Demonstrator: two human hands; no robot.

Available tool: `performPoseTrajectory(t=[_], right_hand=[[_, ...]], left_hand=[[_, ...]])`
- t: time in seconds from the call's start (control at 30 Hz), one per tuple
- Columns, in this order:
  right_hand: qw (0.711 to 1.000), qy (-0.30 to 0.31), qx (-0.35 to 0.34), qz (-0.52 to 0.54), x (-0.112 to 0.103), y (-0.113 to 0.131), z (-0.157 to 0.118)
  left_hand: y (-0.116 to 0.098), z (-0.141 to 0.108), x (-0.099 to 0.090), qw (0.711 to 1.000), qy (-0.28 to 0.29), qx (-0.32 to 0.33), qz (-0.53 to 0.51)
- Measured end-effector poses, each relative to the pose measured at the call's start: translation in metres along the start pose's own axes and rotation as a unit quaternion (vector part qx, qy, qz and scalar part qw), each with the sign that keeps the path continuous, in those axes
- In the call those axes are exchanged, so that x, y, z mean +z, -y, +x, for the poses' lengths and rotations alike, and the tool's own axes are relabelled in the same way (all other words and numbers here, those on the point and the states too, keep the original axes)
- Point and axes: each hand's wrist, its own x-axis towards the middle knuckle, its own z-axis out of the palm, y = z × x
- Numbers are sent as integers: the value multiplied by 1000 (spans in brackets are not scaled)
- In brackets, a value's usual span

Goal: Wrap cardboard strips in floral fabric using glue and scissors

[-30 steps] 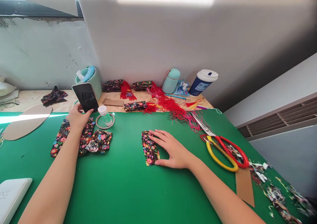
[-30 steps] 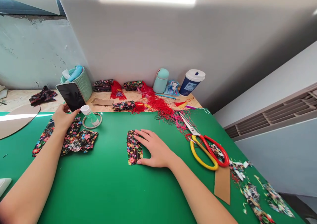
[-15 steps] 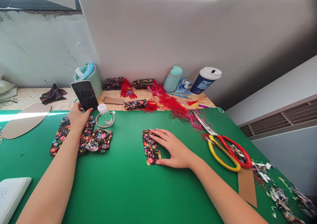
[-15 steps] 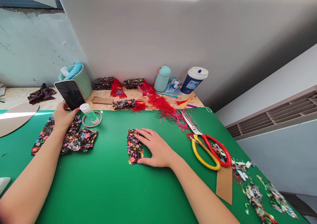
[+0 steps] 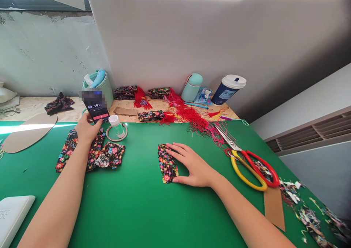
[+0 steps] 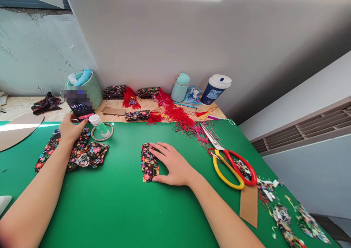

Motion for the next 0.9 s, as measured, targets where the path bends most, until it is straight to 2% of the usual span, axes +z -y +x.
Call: performPoseTrajectory(t=[0.33,0.4,0.5,0.53,0.57,0.63,0.7,0.73,0.77,0.8,0.83,0.9], right_hand=[[1000,4,8,-1,-1,1,0],[1000,2,6,1,-1,1,0],[1000,0,2,-1,0,0,0],[1000,1,2,-3,0,0,0],[1000,2,2,-5,0,0,0],[1000,5,3,-8,0,0,0],[1000,6,4,-9,0,0,0],[1000,5,2,-9,0,0,0],[1000,3,1,-10,0,0,1],[1000,0,-1,-12,1,0,1],[1000,-2,-2,-14,1,1,1],[1000,-7,-2,-19,2,1,1]], left_hand=[[0,-2,2,999,-30,26,-17],[-3,-3,-3,997,-73,35,-13],[-18,-10,-21,983,-173,57,3],[-27,-15,-28,977,-198,84,9],[-39,-22,-36,956,-251,151,10],[-67,-44,-47,916,-287,280,-8],[-97,-75,-50,897,-248,362,-48],[-110,-93,-46,892,-209,395,-67],[-120,-110,-41,891,-135,427,-80],[-127,-127,-33,883,-37,462,-78],[-131,-142,-24,867,52,490,-70],[-131,-162,-7,839,166,513,-73]])
